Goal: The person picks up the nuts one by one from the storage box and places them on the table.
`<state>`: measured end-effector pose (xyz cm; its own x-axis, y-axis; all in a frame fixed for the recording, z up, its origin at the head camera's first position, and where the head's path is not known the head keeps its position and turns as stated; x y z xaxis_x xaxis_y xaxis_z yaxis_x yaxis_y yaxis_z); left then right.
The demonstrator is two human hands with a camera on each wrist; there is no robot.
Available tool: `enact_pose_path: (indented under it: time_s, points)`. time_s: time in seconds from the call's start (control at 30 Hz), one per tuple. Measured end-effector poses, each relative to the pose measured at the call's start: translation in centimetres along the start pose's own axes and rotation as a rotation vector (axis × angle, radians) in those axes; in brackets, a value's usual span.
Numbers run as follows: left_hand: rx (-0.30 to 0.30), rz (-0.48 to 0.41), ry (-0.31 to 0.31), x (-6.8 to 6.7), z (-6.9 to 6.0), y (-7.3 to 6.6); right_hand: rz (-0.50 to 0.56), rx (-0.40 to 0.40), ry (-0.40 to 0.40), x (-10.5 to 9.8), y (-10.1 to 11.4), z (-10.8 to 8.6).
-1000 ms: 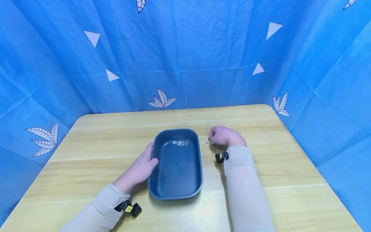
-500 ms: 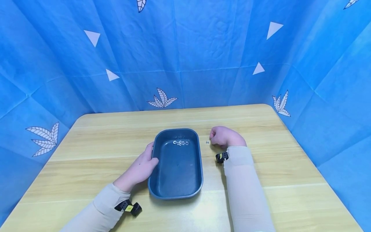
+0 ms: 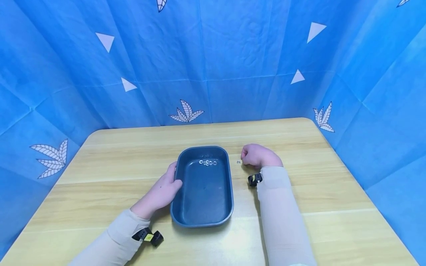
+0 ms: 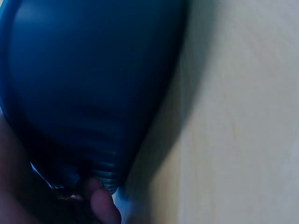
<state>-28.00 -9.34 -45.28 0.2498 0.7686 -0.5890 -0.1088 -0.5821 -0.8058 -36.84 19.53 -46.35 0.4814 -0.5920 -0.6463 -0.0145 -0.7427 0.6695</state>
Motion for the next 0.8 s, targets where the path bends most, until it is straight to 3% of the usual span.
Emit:
enact_pose_path:
  time_s: [0.5, 0.8]
  points:
    - [-0.001, 0.000, 0.001, 0.02, 0.13, 0.11, 0.033, -0.001, 0.009, 0.02, -0.14, -0.15]
    - [-0.018, -0.003, 0.003, 0.03, -0.01, 0.08, 0.027, -0.044, 0.017, -0.07, 0.18, -0.05]
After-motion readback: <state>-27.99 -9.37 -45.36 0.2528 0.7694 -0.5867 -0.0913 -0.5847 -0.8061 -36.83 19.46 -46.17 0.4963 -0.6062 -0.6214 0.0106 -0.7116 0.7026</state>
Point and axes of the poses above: each hand's wrist, its own z-axis towards the middle knuckle, its own x-axis out of the palm, y = z × x, the point moved 9 cm from there along z, towards the middle knuckle, and after that the axes turned 5 degrees about z, right-handed, at the moved point
